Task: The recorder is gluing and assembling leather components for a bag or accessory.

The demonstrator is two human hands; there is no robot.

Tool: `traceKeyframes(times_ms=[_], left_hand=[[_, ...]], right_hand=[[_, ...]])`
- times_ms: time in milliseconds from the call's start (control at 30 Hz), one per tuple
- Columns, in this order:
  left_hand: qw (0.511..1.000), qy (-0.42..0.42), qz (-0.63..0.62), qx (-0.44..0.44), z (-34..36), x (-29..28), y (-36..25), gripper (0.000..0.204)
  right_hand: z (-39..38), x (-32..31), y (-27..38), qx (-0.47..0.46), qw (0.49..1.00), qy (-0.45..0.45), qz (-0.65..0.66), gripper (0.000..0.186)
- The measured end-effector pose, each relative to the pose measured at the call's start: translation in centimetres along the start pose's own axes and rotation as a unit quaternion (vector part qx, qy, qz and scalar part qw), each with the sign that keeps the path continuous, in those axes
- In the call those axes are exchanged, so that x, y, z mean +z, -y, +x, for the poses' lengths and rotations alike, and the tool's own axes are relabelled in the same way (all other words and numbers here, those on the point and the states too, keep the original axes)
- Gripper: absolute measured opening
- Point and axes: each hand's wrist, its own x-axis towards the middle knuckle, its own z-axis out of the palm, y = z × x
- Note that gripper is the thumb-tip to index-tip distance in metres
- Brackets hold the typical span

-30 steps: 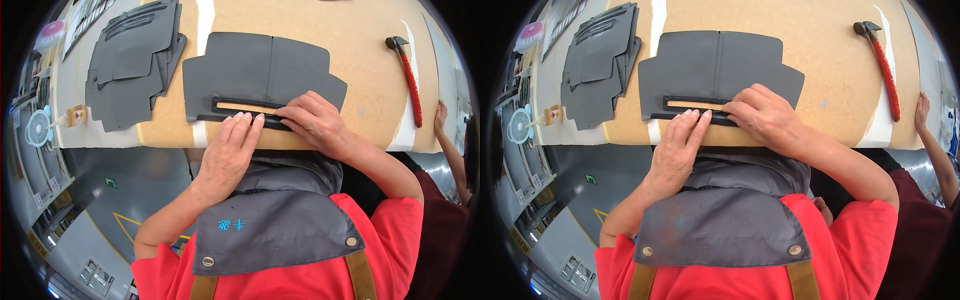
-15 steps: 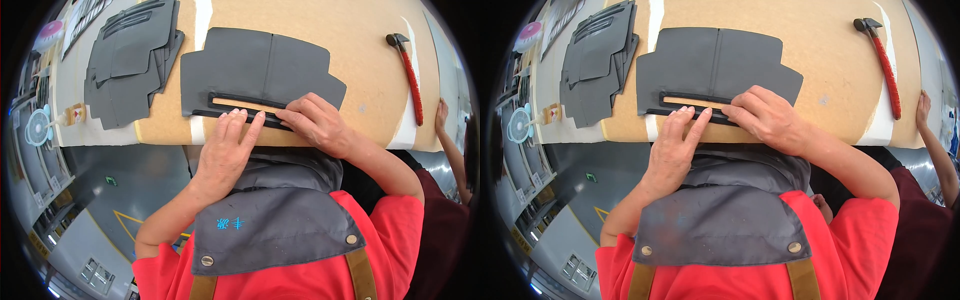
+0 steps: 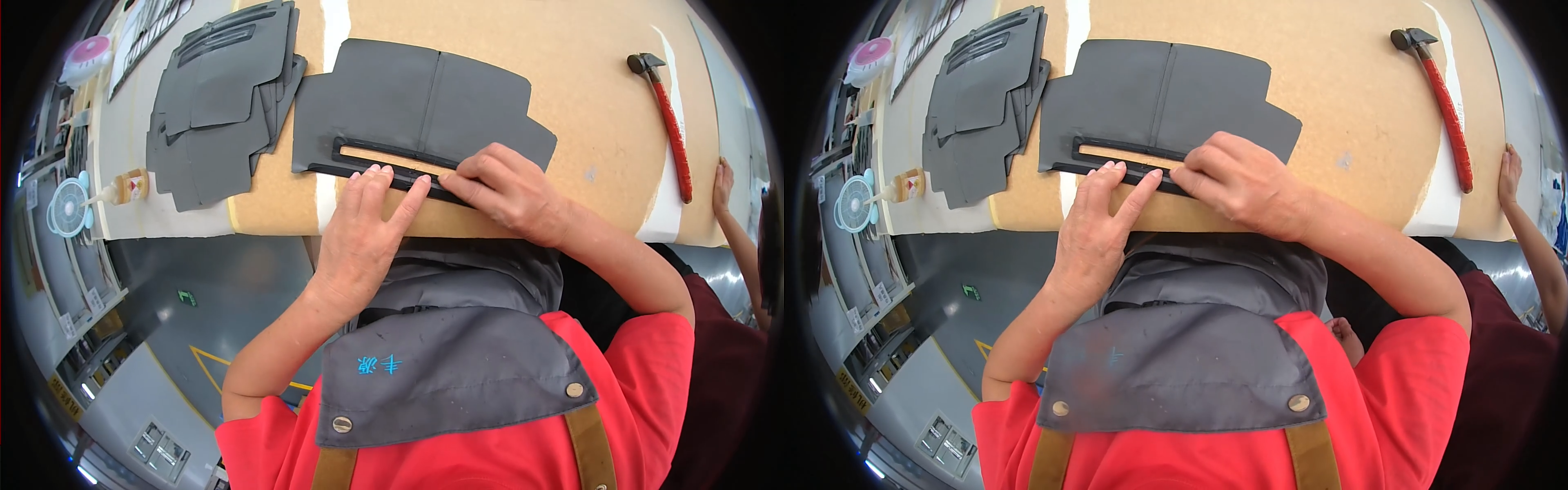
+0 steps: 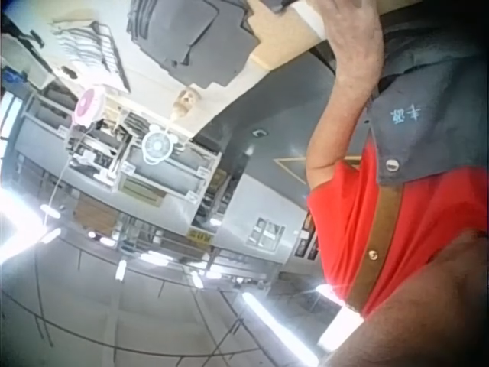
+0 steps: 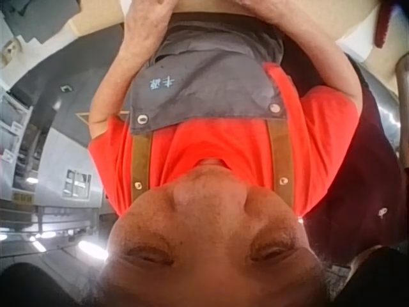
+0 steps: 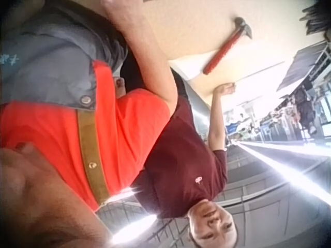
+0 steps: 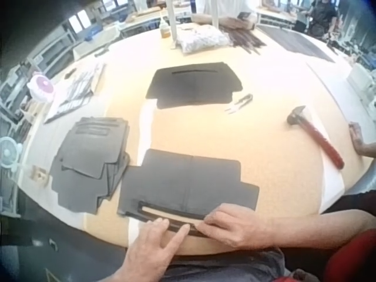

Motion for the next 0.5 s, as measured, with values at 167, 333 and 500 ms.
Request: traceKeyframes(times_ms=[167,333,500], left_hand=[[0.998,-0.025,0.018,0.048,0.3,0.0,-0.9,0.062],[0.999,-0.015,0.015,0.033,0.4,0.4,-1.8,0.056],[0.998,-0.028,0.021,0.044,0.7,0.6,-2.6,0.056]], right_hand=[[-0.3,-0.5,0.4,0.021,1.000,0.000,0.019,0.041],[-0.6,-0.7,0.2,-0.003,0.999,-0.003,0.031,0.040],[-1.3,-0.9,0.7,0.034,0.999,0.006,0.019,0.038]])
